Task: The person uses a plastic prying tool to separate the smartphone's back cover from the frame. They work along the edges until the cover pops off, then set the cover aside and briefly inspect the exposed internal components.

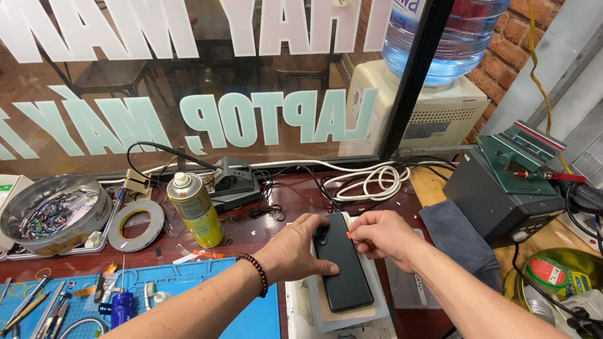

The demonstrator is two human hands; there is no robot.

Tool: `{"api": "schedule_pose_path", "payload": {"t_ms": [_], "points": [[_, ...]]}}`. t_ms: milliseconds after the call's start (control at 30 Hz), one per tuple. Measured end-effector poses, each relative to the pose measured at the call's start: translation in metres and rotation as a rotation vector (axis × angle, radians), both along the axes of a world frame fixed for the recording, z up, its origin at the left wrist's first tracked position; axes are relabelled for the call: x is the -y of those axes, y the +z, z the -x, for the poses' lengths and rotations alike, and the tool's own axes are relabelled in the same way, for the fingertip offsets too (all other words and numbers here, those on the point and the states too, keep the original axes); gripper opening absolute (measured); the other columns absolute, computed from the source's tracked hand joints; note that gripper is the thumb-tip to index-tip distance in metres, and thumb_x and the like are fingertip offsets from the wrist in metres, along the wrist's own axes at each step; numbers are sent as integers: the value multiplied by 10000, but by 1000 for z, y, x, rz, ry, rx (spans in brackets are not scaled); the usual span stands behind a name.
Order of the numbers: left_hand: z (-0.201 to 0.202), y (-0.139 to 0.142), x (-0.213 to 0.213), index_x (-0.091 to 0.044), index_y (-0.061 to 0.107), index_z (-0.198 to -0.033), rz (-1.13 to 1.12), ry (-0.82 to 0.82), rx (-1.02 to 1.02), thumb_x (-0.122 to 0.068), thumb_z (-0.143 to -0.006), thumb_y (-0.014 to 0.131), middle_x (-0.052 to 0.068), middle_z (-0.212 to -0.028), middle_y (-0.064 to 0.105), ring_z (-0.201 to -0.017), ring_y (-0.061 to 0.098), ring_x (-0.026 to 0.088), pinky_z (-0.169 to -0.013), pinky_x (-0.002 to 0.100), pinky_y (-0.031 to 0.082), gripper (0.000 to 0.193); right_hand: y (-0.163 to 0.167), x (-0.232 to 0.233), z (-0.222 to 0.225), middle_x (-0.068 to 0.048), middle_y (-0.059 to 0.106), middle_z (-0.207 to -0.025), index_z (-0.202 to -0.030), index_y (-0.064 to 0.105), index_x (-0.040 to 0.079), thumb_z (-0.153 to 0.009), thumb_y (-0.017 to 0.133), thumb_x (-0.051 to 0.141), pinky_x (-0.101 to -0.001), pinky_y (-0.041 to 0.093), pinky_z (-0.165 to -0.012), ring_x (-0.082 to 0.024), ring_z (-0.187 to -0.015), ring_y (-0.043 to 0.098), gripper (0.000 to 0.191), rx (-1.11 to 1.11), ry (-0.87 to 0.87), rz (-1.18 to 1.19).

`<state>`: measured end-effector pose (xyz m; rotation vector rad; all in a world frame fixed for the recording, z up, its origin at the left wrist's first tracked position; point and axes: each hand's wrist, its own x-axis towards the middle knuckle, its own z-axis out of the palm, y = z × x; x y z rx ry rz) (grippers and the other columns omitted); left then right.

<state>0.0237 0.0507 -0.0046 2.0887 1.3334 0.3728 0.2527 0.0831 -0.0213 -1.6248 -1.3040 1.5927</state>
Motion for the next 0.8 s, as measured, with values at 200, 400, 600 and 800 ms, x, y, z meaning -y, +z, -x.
{"api": "schedule_pose_path", "payload": {"t_ms": [200, 400, 600, 800], "points": [[1, -1, -1, -42, 467, -1435, -5, 6, 10, -394, -658, 918, 132, -1438, 520, -1319, 551, 297, -1093, 374, 474, 965, -1, 1, 2, -22, 696, -807, -945, 721, 51, -888, 681, 70, -285, 561, -640, -90, -660, 631, 72, 1, -27, -23], [1, -5, 0, -47, 472, -1431, -3, 18, 16, -394, -652, 920, 129, -1443, 521, -1318, 551, 297, -1095, 374, 472, 963, -1, 6, 5, -14, 700, -811, -958, 733, 60, -885, 686, 76, -285, 567, -650, -88, -670, 633, 88, 39, -64, -35], [0, -6, -1, -46, 470, -1432, -6, 6, 34, -385, -652, 920, 128, -1443, 519, -1317, 552, 292, -1093, 372, 473, 962, -2, 9, 5, -18, 698, -800, -973, 747, 49, -874, 673, 64, -291, 570, -653, -95, -671, 633, 124, 16, -89, -40], [0, -4, 0, -48, 467, -1433, 4, 22, 41, -369, -648, 928, 127, -1442, 516, -1311, 556, 288, -1092, 368, 473, 966, -2, 9, 5, -13, 700, -794, -967, 749, 55, -875, 676, 66, -295, 563, -664, -91, -668, 631, 118, 24, -98, -44]]}}
